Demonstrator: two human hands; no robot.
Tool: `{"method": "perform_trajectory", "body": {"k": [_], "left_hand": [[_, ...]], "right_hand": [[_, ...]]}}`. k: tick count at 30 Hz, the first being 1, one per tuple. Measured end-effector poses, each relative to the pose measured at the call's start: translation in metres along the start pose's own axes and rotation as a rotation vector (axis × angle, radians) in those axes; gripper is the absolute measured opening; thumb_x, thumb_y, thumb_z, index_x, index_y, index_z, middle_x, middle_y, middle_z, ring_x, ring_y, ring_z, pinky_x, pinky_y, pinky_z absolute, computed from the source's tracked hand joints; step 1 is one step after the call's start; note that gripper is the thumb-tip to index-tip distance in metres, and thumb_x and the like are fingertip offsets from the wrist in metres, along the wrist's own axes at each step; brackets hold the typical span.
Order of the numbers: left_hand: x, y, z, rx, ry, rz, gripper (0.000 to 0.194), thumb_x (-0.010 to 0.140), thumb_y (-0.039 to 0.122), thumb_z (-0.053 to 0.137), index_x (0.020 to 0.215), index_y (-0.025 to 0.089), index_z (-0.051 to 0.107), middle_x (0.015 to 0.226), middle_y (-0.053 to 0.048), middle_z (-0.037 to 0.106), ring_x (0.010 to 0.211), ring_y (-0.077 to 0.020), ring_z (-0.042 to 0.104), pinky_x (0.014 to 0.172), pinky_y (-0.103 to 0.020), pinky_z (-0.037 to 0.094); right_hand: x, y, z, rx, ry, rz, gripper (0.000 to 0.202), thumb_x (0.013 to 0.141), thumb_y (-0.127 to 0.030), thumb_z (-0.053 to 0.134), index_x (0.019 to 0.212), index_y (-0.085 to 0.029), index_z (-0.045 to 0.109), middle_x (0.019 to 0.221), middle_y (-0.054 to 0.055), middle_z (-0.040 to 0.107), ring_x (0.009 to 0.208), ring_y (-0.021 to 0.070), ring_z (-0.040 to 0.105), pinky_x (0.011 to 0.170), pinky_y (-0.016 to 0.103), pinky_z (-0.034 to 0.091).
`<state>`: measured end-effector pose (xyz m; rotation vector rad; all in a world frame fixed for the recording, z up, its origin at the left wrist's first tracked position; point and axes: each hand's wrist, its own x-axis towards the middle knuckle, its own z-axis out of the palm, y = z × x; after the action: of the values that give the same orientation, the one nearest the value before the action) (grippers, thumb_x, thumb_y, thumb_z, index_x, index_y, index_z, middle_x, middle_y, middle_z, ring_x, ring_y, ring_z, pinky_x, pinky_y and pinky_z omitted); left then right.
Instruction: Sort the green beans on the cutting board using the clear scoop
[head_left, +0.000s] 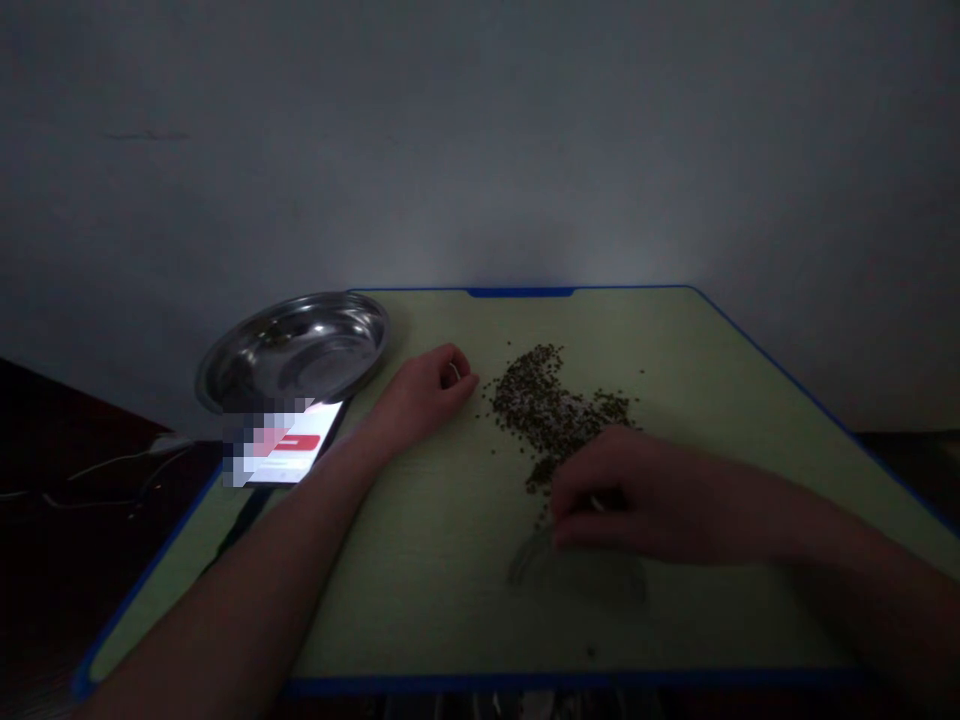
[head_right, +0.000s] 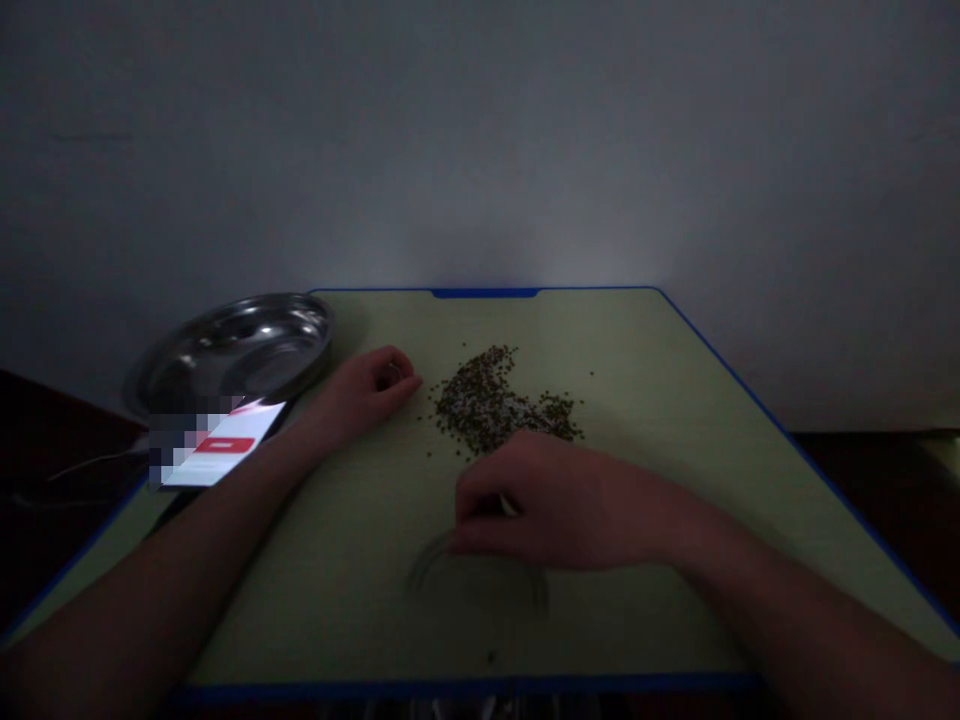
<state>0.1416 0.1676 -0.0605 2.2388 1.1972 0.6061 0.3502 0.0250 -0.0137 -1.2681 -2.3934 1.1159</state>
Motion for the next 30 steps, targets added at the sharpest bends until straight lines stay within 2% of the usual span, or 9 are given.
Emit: {"method": "perform_trajectory", "body": {"k": [3,7,10,18,23,26,30], "left_hand": [[0.000,-0.001,0.000,0.015,0.001,-0.002,0.014,0.081,0.031,0.058,0.078,0.018,0.058,0.066,0.000,0.058,0.057,-0.0119,0.049,0.054,-0.026,0.036],[0.000,0.000,-0.001,0.018,-0.003,0.006,0.014,0.081,0.031,0.057,0.077,0.018,0.058,0.066,0.000,0.059,0.057,-0.0120,0.050,0.055,-0.026,0.036],[0.000,0.000,-0.002,0.014,-0.007,0.011,0.014,0.081,0.031,0.057,0.077,0.018,0.057,0.066,0.001,0.058,0.056,-0.0116,0.049,0.054,-0.026,0.036],[-0.001,-0.001,-0.001,0.014,-0.002,0.009,0.016,0.081,0.034,0.057,0.078,0.018,0.058,0.067,0.001,0.058,0.058,-0.0121,0.049,0.055,-0.026,0.036],[0.000,0.000,-0.001,0.024,-0.002,0.010,0.016,0.080,0.034,0.057,0.078,0.018,0.058,0.067,0.001,0.059,0.058,-0.0124,0.050,0.054,-0.026,0.036],[0.000,0.001,-0.002,0.025,-0.011,0.007,0.016,0.081,0.034,0.056,0.078,0.018,0.057,0.069,0.000,0.059,0.060,-0.0129,0.051,0.055,-0.026,0.036],[-0.001,0.002,-0.004,0.029,-0.021,0.003,0.017,0.081,0.035,0.055,0.077,0.018,0.056,0.068,0.000,0.059,0.059,-0.0129,0.049,0.055,-0.026,0.036]], "right_hand": [[-0.002,0.013,-0.017,-0.010,0.020,0.075,0.026,0.091,-0.037,0.058,0.078,-0.018,0.069,0.065,-0.003,0.060,0.059,0.0099,0.052,0.054,0.022,0.036],[-0.003,0.020,-0.026,-0.019,-0.065,0.171,0.024,0.087,-0.036,0.061,0.076,-0.017,0.069,0.065,-0.002,0.060,0.058,0.0104,0.051,0.052,0.023,0.036],[-0.002,0.013,-0.018,-0.039,-0.126,0.175,0.021,0.086,-0.034,0.062,0.078,-0.018,0.072,0.065,-0.002,0.063,0.058,0.0109,0.053,0.054,0.023,0.035],[0.002,-0.009,0.017,-0.086,-0.174,0.039,0.015,0.082,-0.033,0.067,0.077,-0.020,0.073,0.063,-0.003,0.064,0.055,0.0099,0.054,0.050,0.023,0.029],[0.002,-0.012,0.019,-0.038,-0.181,0.016,0.016,0.083,-0.034,0.068,0.077,-0.020,0.072,0.062,-0.004,0.063,0.055,0.0089,0.053,0.050,0.022,0.031],[-0.001,-0.004,0.002,0.059,-0.089,0.009,0.020,0.086,-0.035,0.064,0.077,-0.018,0.070,0.063,-0.004,0.061,0.057,0.0080,0.052,0.054,0.020,0.036],[-0.011,0.022,-0.037,0.045,0.196,0.137,0.031,0.088,-0.044,0.057,0.074,-0.018,0.065,0.060,-0.004,0.054,0.055,0.0097,0.047,0.050,0.022,0.034]]}}
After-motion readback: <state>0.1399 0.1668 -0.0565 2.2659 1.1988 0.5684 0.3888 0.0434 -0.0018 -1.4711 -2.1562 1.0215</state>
